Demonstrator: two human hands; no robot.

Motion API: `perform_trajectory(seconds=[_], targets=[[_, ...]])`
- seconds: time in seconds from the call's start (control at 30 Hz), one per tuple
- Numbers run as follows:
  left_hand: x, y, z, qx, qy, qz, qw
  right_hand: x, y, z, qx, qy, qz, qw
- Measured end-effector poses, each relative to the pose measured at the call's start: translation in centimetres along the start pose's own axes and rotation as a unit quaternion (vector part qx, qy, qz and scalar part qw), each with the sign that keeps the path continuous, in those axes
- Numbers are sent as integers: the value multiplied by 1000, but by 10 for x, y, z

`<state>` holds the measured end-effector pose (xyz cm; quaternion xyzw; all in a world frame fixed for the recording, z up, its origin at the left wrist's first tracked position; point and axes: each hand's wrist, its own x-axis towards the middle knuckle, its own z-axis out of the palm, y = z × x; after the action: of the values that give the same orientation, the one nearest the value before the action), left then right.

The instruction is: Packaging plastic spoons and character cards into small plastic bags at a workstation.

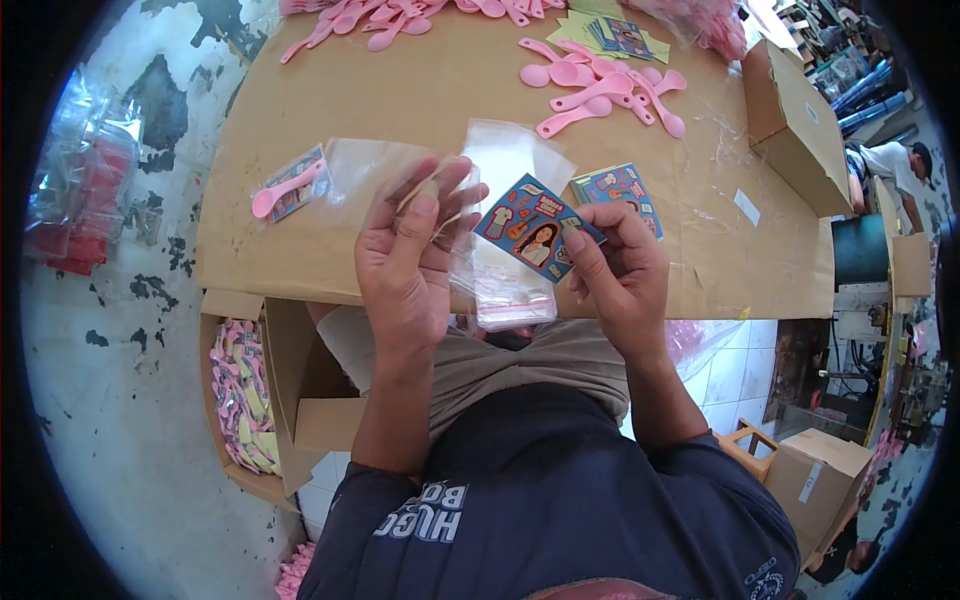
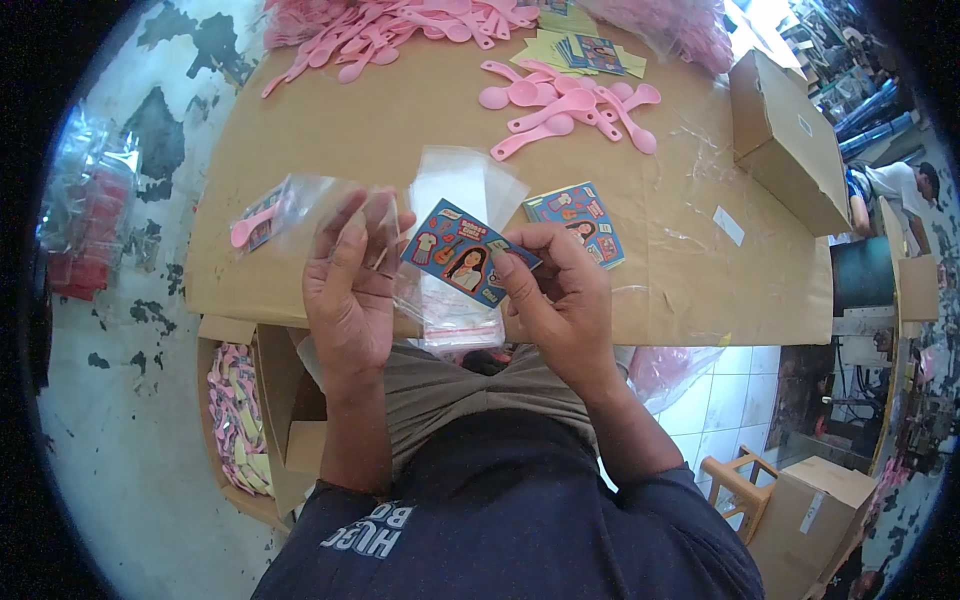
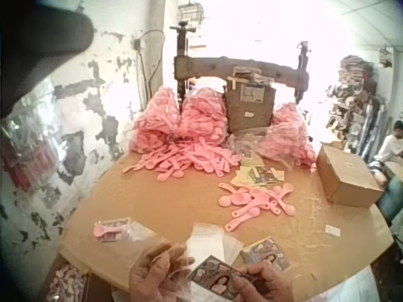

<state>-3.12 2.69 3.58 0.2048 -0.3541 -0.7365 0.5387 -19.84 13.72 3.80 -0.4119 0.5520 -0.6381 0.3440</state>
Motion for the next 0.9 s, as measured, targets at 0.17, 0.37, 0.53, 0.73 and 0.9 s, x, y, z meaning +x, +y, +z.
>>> perform_trajectory(seconds=[0.17, 0.37, 0.53, 0.73, 0.9], targets=[[-3, -3, 5, -15, -22, -23, 999, 1, -3, 8, 50, 6, 30, 998], [-5, -8, 11, -28, -11, -33, 999, -1, -4, 15, 106, 21, 48, 993], [-9, -11, 12, 3, -25, -62, 998, -3, -2, 8, 28, -34, 70, 997], [-13, -9, 19, 16, -56, -94, 994, -7, -6, -4, 19, -48, 100, 994], [-12, -19, 16, 12, -9, -17, 1000, -12, -4, -10, 61, -13, 82, 995]])
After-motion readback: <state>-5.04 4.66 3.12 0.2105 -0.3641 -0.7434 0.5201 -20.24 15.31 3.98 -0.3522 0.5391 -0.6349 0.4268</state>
